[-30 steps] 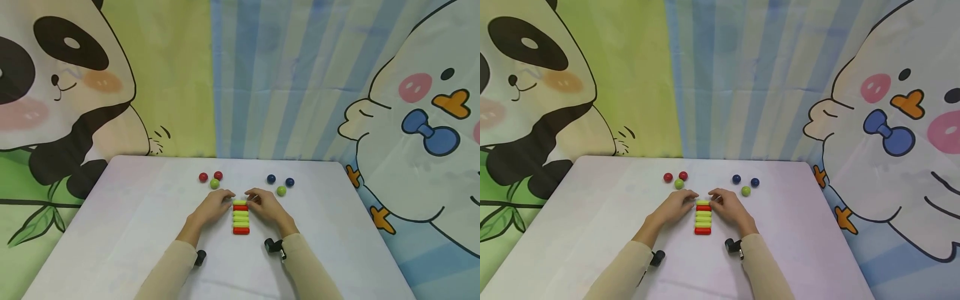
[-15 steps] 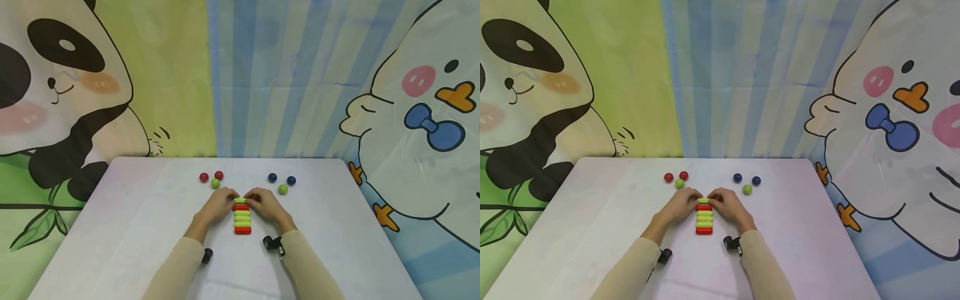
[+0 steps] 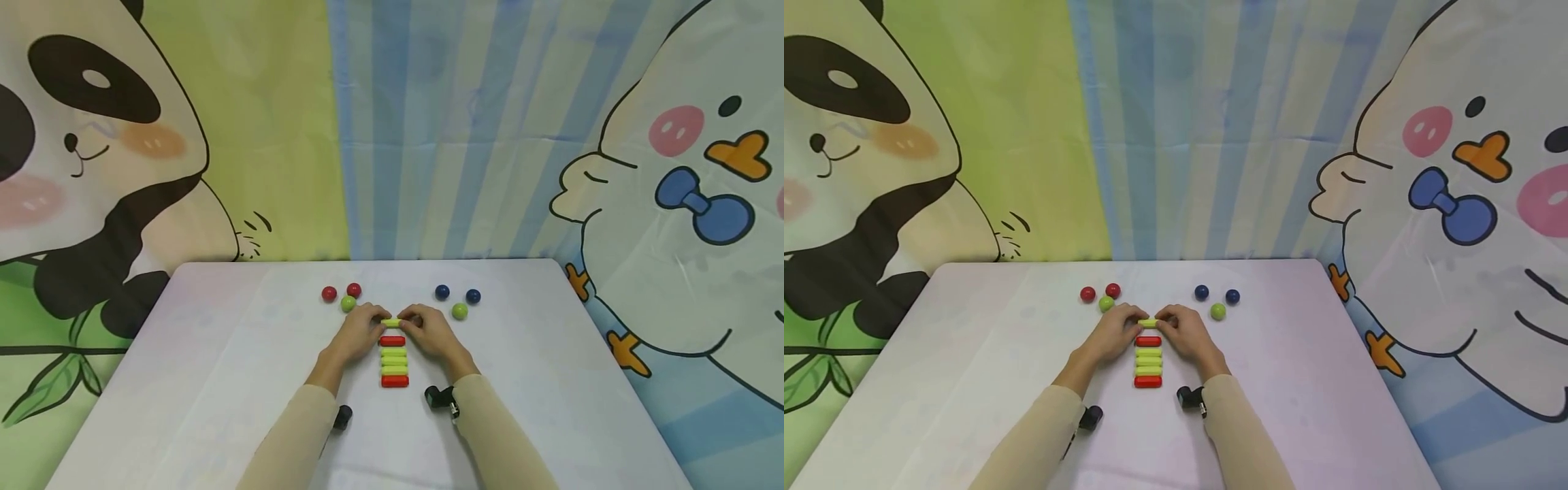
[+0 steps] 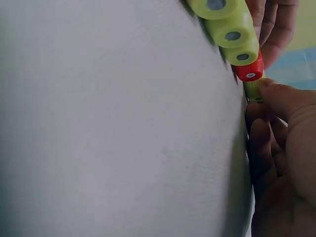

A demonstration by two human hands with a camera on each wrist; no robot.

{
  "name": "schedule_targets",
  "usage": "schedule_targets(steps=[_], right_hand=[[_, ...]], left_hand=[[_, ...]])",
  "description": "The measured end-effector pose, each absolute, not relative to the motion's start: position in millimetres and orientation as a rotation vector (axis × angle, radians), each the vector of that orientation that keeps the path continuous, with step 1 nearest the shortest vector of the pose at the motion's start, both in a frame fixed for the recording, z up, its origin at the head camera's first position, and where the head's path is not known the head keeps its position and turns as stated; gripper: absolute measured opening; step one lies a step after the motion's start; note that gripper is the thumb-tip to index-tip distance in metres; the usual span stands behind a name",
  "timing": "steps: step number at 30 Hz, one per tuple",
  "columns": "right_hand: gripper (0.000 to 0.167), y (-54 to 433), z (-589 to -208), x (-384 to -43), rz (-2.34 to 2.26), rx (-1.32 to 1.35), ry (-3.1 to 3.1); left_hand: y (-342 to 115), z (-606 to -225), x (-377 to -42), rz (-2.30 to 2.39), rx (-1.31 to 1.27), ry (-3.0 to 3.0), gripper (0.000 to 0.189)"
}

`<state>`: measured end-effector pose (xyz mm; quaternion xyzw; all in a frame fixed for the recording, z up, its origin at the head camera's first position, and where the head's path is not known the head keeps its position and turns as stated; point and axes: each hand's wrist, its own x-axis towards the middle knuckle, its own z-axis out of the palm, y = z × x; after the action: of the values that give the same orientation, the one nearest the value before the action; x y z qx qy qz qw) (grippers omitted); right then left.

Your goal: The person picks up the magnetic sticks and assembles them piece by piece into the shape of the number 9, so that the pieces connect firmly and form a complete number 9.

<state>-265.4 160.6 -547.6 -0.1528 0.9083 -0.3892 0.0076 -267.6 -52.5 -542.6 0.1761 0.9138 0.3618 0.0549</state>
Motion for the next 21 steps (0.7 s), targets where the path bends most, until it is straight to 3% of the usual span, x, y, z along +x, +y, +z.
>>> schedule_targets(steps=[9, 21], right_hand=[[0.016, 158, -550, -271, -1.204, -0.387, 2.880], [0.022, 158, -535, -280, -1.041, -0.469, 2.931]], left_hand=[[-50, -554, -275, 1.250, 0.553, 2.786, 0.024], [-47, -551, -280, 1.284, 0.405, 2.786, 0.023]])
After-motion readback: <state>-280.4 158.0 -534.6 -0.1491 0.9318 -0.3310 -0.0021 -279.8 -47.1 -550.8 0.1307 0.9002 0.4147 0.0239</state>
